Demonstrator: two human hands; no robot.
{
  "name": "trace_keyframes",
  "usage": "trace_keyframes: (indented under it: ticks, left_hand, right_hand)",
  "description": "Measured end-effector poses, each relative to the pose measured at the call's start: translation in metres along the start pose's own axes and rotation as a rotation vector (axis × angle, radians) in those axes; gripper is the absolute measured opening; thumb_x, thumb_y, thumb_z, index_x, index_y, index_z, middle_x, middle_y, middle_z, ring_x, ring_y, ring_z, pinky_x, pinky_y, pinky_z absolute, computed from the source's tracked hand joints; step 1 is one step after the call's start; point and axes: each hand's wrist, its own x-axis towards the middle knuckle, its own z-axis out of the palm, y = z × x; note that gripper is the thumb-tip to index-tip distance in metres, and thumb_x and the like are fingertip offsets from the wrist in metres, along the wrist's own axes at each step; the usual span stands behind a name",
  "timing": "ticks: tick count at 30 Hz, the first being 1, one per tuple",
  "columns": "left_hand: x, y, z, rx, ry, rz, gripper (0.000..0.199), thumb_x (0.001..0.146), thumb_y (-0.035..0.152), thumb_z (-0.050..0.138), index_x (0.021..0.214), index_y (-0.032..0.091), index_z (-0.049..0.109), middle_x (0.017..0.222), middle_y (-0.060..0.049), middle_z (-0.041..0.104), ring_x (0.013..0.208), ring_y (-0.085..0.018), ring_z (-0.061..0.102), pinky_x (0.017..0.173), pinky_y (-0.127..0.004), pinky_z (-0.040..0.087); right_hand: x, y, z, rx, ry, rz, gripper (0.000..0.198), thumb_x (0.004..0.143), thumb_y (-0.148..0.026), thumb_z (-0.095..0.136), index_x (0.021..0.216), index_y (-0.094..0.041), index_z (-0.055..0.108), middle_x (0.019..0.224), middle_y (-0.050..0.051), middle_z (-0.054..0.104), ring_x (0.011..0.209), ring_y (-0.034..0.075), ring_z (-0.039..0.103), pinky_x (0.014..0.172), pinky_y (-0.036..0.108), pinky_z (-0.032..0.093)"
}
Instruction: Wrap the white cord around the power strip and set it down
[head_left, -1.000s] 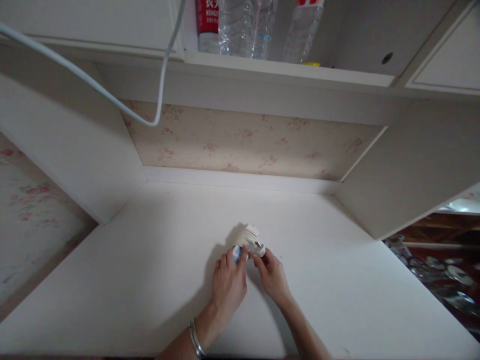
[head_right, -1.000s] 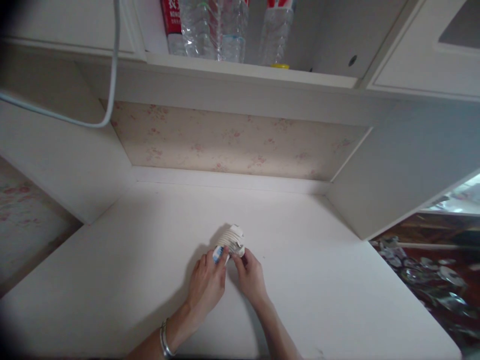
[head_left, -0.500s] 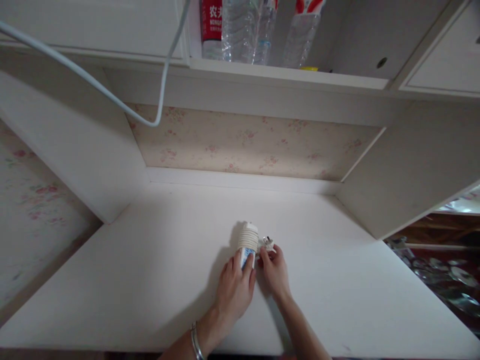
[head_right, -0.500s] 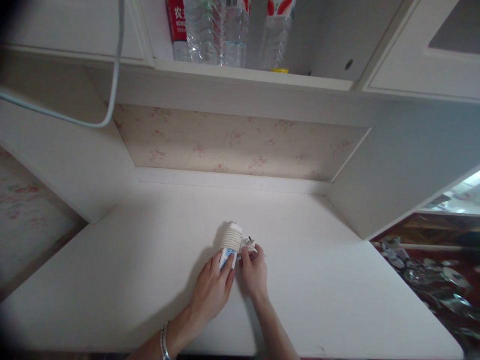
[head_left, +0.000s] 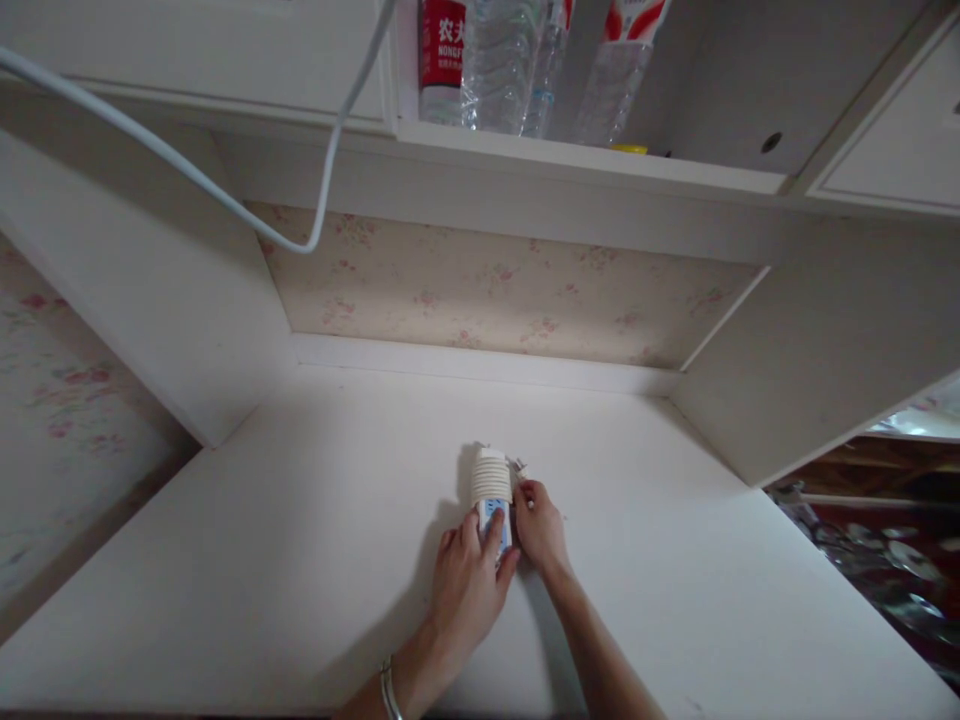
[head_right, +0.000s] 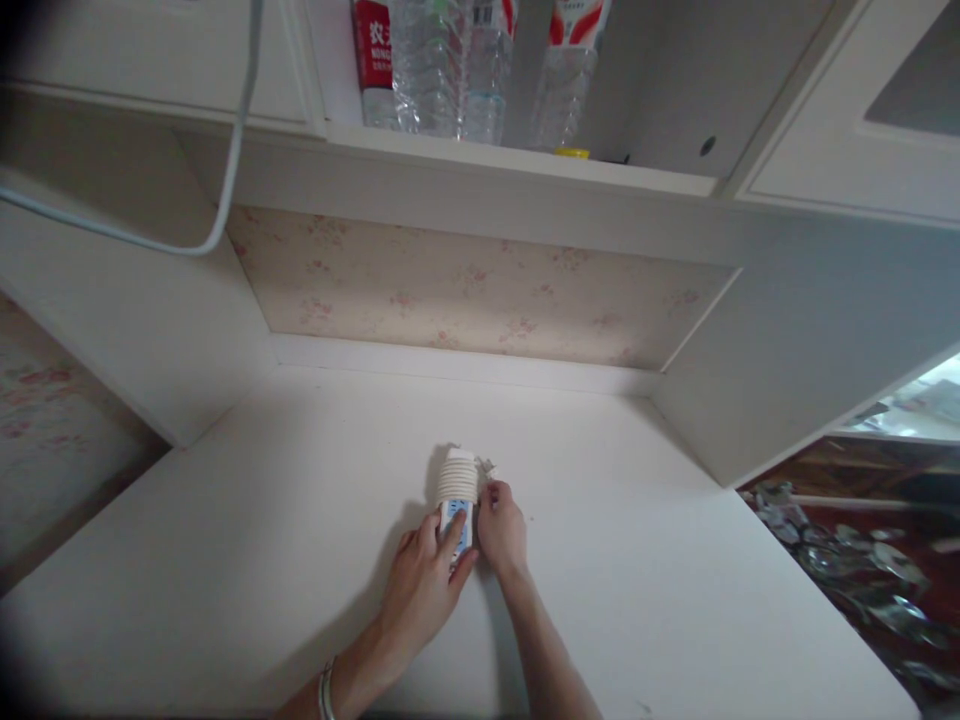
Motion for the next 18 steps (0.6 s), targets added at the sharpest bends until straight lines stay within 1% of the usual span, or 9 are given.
trace_keyframes:
  ticks: [2, 4, 7, 8, 10, 13, 16, 18]
  left_hand:
    - [0.001, -0.003, 0.001, -0.029, -0.009, -0.013, 0.049, 0.088, 0.035, 0.051, 0.135, 0.026, 0.042, 0.115, -0.01, 0.053, 0.096, -0.024, 0.057, 0.084, -0.039, 0.048]
    - [0.002, -0.005, 0.004, -0.076, -0.018, -0.039, 0.053, 0.088, 0.035, 0.052, 0.137, 0.023, 0.038, 0.116, -0.01, 0.054, 0.096, -0.024, 0.057, 0.083, -0.038, 0.049]
    - [0.001, -0.008, 0.012, -0.136, -0.012, -0.036, 0.058, 0.086, 0.026, 0.053, 0.139, 0.015, 0.033, 0.121, -0.013, 0.053, 0.103, -0.025, 0.056, 0.087, -0.038, 0.049]
    - [0.0, -0.008, 0.015, -0.146, -0.01, -0.025, 0.056, 0.085, 0.022, 0.053, 0.138, 0.014, 0.034, 0.121, -0.013, 0.054, 0.104, -0.025, 0.056, 0.088, -0.038, 0.048]
    - [-0.001, -0.008, 0.02, -0.156, -0.012, -0.005, 0.048, 0.084, 0.016, 0.051, 0.131, 0.015, 0.043, 0.119, -0.011, 0.056, 0.103, -0.025, 0.057, 0.089, -0.04, 0.048]
    - [-0.002, -0.009, 0.022, -0.177, -0.032, -0.005, 0.034, 0.083, 0.014, 0.05, 0.116, 0.017, 0.055, 0.116, -0.01, 0.058, 0.1, -0.025, 0.059, 0.089, -0.042, 0.049]
    - [0.001, -0.014, 0.016, -0.256, -0.069, 0.018, 0.034, 0.084, 0.014, 0.049, 0.117, 0.018, 0.056, 0.121, -0.011, 0.057, 0.103, -0.025, 0.059, 0.089, -0.041, 0.049]
    - [0.006, -0.021, 0.008, -0.348, -0.088, 0.051, 0.031, 0.086, 0.015, 0.046, 0.115, 0.02, 0.057, 0.119, -0.009, 0.059, 0.104, -0.023, 0.059, 0.09, -0.037, 0.049]
  right_hand:
    - [-0.006, 0.0, -0.002, 0.009, -0.02, -0.002, 0.035, 0.09, -0.043, 0.036, 0.107, -0.021, 0.056, 0.098, 0.009, 0.069, 0.088, 0.022, 0.064, 0.076, 0.031, 0.044]
    - [-0.014, -0.002, -0.005, 0.052, -0.04, 0.006, 0.041, 0.09, -0.048, 0.032, 0.109, -0.021, 0.056, 0.102, 0.009, 0.068, 0.091, 0.022, 0.064, 0.078, 0.031, 0.044]
    - [-0.024, -0.011, -0.01, 0.159, -0.126, 0.059, 0.052, 0.09, -0.056, 0.029, 0.119, -0.021, 0.053, 0.11, 0.009, 0.066, 0.097, 0.022, 0.063, 0.082, 0.031, 0.044]
    - [-0.027, -0.015, -0.011, 0.18, -0.161, 0.075, 0.054, 0.089, -0.059, 0.032, 0.123, -0.021, 0.05, 0.113, 0.009, 0.065, 0.099, 0.022, 0.063, 0.083, 0.031, 0.044]
    - [-0.028, -0.023, -0.014, 0.164, -0.216, 0.074, 0.062, 0.083, -0.06, 0.044, 0.131, -0.02, 0.044, 0.117, 0.009, 0.064, 0.102, 0.023, 0.062, 0.085, 0.031, 0.044]
    - [-0.026, -0.031, -0.014, 0.035, -0.225, 0.008, 0.072, 0.075, -0.056, 0.059, 0.133, -0.018, 0.042, 0.117, 0.01, 0.063, 0.102, 0.025, 0.061, 0.085, 0.032, 0.044]
    - [-0.021, -0.033, -0.012, -0.103, -0.189, -0.017, 0.061, 0.076, -0.052, 0.058, 0.128, -0.02, 0.049, 0.114, 0.01, 0.065, 0.1, 0.026, 0.062, 0.082, 0.033, 0.045]
    - [-0.019, -0.033, -0.011, -0.154, -0.166, -0.018, 0.055, 0.079, -0.049, 0.054, 0.126, -0.022, 0.051, 0.111, 0.01, 0.066, 0.099, 0.027, 0.062, 0.081, 0.034, 0.045]
